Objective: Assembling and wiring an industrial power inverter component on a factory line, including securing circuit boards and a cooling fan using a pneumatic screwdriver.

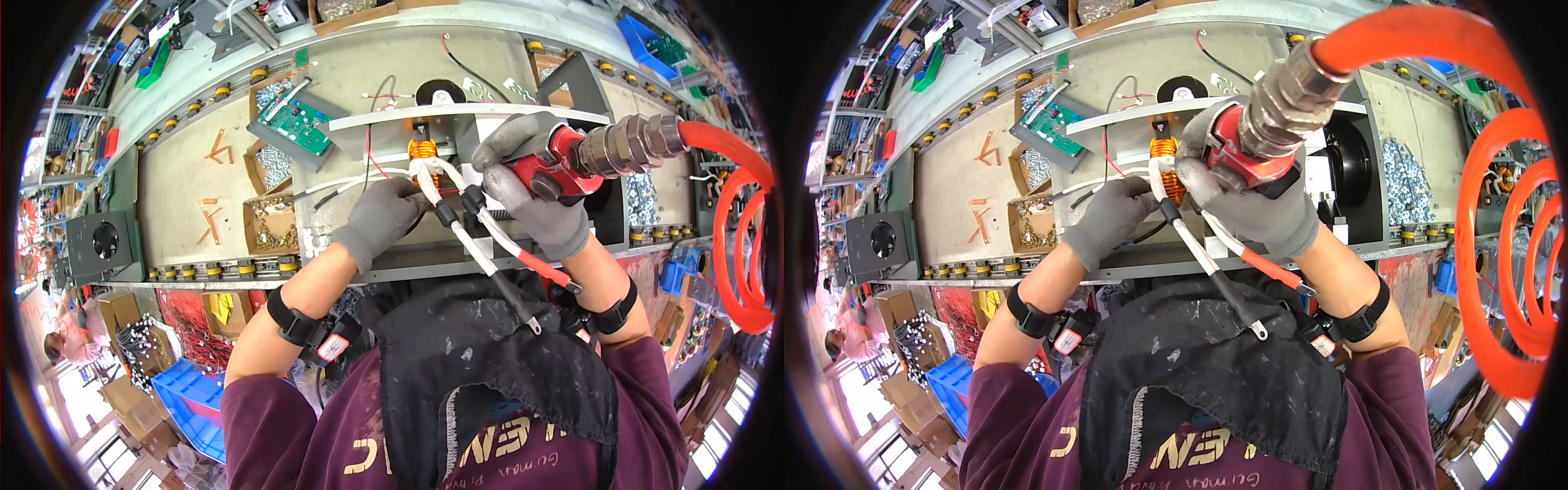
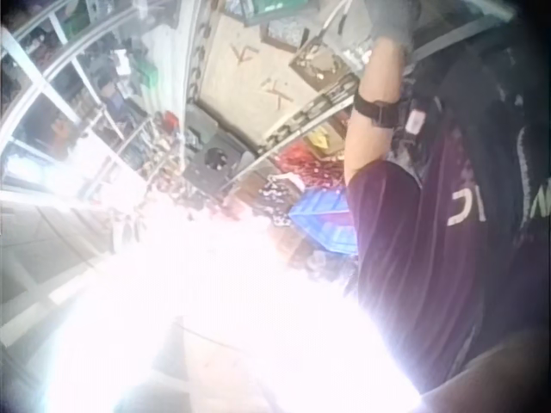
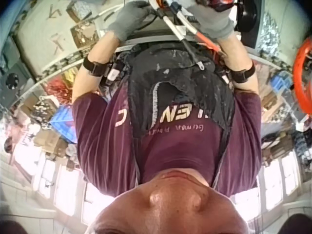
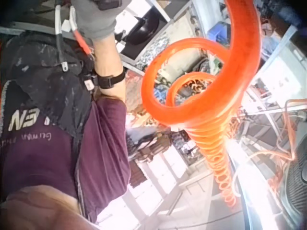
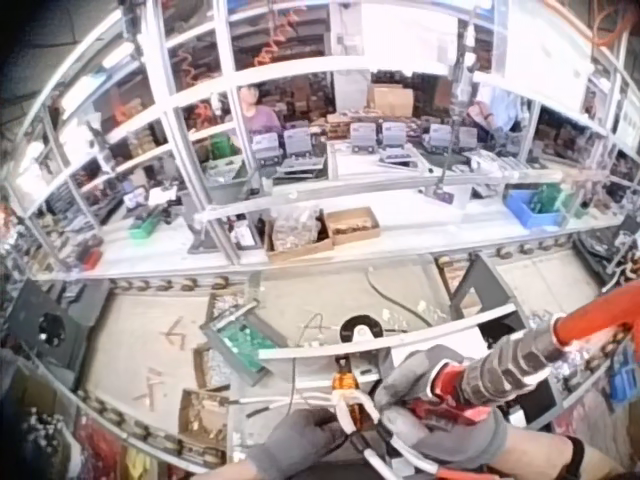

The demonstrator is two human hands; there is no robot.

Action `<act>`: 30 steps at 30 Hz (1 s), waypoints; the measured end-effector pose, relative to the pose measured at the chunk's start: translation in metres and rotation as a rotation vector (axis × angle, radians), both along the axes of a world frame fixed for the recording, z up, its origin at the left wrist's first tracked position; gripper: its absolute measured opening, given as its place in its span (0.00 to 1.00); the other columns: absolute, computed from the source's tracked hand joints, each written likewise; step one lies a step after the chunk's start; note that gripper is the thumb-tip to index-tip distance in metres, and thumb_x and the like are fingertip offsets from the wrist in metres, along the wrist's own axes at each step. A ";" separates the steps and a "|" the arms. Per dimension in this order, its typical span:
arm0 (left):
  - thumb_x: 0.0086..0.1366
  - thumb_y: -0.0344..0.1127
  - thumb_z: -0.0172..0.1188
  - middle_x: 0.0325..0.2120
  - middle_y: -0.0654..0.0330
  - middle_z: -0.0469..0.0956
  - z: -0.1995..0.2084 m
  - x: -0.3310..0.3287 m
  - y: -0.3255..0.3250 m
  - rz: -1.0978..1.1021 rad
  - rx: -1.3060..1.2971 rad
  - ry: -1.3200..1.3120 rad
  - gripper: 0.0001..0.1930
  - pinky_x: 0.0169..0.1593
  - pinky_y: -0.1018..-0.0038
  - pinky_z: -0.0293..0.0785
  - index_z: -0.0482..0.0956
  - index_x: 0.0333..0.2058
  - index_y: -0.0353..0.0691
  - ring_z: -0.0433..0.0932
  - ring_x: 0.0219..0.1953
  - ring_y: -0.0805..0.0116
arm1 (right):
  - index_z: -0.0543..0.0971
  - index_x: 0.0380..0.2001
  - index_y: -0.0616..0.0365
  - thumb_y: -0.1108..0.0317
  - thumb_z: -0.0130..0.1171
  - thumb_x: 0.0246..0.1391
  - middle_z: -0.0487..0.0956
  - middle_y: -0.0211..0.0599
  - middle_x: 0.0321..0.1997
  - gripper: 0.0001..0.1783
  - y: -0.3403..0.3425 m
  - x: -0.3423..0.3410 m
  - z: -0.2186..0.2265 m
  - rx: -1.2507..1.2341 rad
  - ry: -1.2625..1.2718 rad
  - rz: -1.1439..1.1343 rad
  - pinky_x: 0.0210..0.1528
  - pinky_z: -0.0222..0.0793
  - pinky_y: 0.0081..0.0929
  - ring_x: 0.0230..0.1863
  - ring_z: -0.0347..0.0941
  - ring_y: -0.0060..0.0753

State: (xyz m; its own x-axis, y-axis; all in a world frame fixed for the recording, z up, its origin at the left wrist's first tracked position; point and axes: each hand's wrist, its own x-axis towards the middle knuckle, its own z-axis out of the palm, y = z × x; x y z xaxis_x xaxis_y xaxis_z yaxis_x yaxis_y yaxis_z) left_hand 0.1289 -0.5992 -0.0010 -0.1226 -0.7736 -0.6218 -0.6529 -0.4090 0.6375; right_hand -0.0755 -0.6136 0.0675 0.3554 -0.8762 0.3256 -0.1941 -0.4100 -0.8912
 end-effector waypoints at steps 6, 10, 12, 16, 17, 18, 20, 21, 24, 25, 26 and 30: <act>0.66 0.33 0.49 0.33 0.52 0.74 0.048 0.015 0.003 0.504 -0.071 0.814 0.17 0.30 0.79 0.76 0.65 0.49 0.26 0.75 0.30 0.69 | 0.68 0.44 0.61 0.70 0.57 0.47 0.75 0.45 0.38 0.20 -0.006 -0.008 0.031 0.087 -0.423 0.080 0.48 0.68 0.38 0.44 0.72 0.40; 0.67 0.37 0.49 0.34 0.50 0.74 0.067 0.004 0.004 0.423 0.166 1.165 0.17 0.30 0.78 0.78 0.65 0.48 0.28 0.78 0.31 0.65 | 0.69 0.45 0.54 0.64 0.57 0.51 0.68 0.35 0.35 0.18 0.002 0.008 0.070 -0.139 -0.634 0.112 0.42 0.65 0.36 0.37 0.65 0.36; 0.66 0.38 0.50 0.33 0.52 0.75 0.051 0.000 0.006 0.423 0.217 1.287 0.16 0.28 0.79 0.78 0.66 0.46 0.31 0.78 0.30 0.65 | 0.69 0.45 0.54 0.64 0.58 0.52 0.67 0.35 0.34 0.18 0.009 0.014 0.077 -0.083 -0.665 0.143 0.41 0.65 0.35 0.37 0.65 0.36; 0.66 0.42 0.51 0.29 0.58 0.75 0.065 -0.006 0.012 0.562 0.168 1.246 0.15 0.29 0.83 0.77 0.69 0.41 0.34 0.76 0.27 0.72 | 0.70 0.45 0.53 0.64 0.58 0.52 0.67 0.35 0.34 0.17 0.007 0.015 0.078 -0.115 -0.638 0.204 0.41 0.66 0.35 0.37 0.65 0.36; 0.65 0.43 0.52 0.28 0.59 0.75 0.068 -0.006 0.012 0.643 0.224 1.241 0.15 0.28 0.83 0.76 0.70 0.40 0.35 0.76 0.26 0.73 | 0.70 0.45 0.53 0.64 0.59 0.51 0.67 0.35 0.34 0.18 0.006 0.016 0.076 -0.129 -0.658 0.223 0.41 0.66 0.35 0.38 0.66 0.37; 0.65 0.43 0.52 0.28 0.59 0.75 0.064 -0.005 0.012 0.640 0.224 1.244 0.15 0.28 0.83 0.76 0.70 0.40 0.35 0.76 0.26 0.73 | 0.71 0.45 0.53 0.65 0.59 0.51 0.68 0.34 0.33 0.18 0.005 0.017 0.075 -0.143 -0.679 0.240 0.40 0.67 0.35 0.38 0.66 0.37; 0.63 0.44 0.55 0.28 0.61 0.75 0.050 -0.001 0.018 0.535 0.230 1.410 0.14 0.22 0.83 0.70 0.71 0.38 0.38 0.73 0.23 0.76 | 0.71 0.45 0.53 0.65 0.59 0.51 0.68 0.34 0.33 0.18 0.013 0.025 0.079 -0.078 -0.710 0.236 0.40 0.67 0.34 0.38 0.66 0.37; 0.63 0.44 0.55 0.28 0.61 0.75 0.047 0.000 0.020 0.539 0.226 1.411 0.14 0.22 0.83 0.70 0.71 0.38 0.38 0.73 0.23 0.76 | 0.71 0.45 0.53 0.65 0.60 0.51 0.68 0.34 0.32 0.18 0.016 0.028 0.081 -0.015 -0.740 0.222 0.40 0.67 0.34 0.37 0.67 0.37; 0.62 0.45 0.57 0.25 0.62 0.75 0.043 -0.001 0.019 0.471 0.180 1.347 0.15 0.21 0.84 0.66 0.71 0.36 0.39 0.73 0.22 0.77 | 0.71 0.45 0.53 0.65 0.60 0.51 0.67 0.34 0.31 0.18 0.011 0.027 0.076 -0.116 -0.698 0.220 0.39 0.67 0.33 0.36 0.67 0.37; 0.63 0.46 0.56 0.23 0.63 0.74 0.044 -0.003 0.019 0.466 0.176 1.352 0.16 0.19 0.85 0.66 0.73 0.36 0.37 0.72 0.20 0.78 | 0.71 0.45 0.53 0.65 0.60 0.51 0.67 0.34 0.31 0.18 0.012 0.027 0.077 -0.115 -0.697 0.221 0.39 0.67 0.33 0.36 0.67 0.37; 0.64 0.46 0.55 0.20 0.63 0.73 0.044 -0.004 0.018 0.460 0.172 1.356 0.17 0.18 0.86 0.66 0.74 0.37 0.35 0.71 0.18 0.79 | 0.71 0.45 0.53 0.65 0.60 0.50 0.67 0.34 0.31 0.18 0.015 0.028 0.079 -0.090 -0.694 0.200 0.38 0.67 0.33 0.35 0.66 0.35; 0.62 0.49 0.56 0.18 0.66 0.69 0.039 0.001 0.016 0.425 0.242 1.376 0.17 0.17 0.84 0.59 0.71 0.35 0.39 0.64 0.15 0.79 | 0.69 0.45 0.53 0.65 0.60 0.49 0.65 0.33 0.29 0.19 0.001 0.022 0.082 -0.149 -0.622 0.421 0.34 0.65 0.31 0.31 0.63 0.32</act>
State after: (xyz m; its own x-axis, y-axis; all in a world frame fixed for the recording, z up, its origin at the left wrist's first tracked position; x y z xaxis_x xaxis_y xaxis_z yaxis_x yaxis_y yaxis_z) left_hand 0.1298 -0.5834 0.0383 -0.5089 -0.7983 -0.3220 0.5980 -0.5970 0.5348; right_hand -0.0530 -0.6130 0.1495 0.3615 -0.6386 0.6793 0.5245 -0.4631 -0.7145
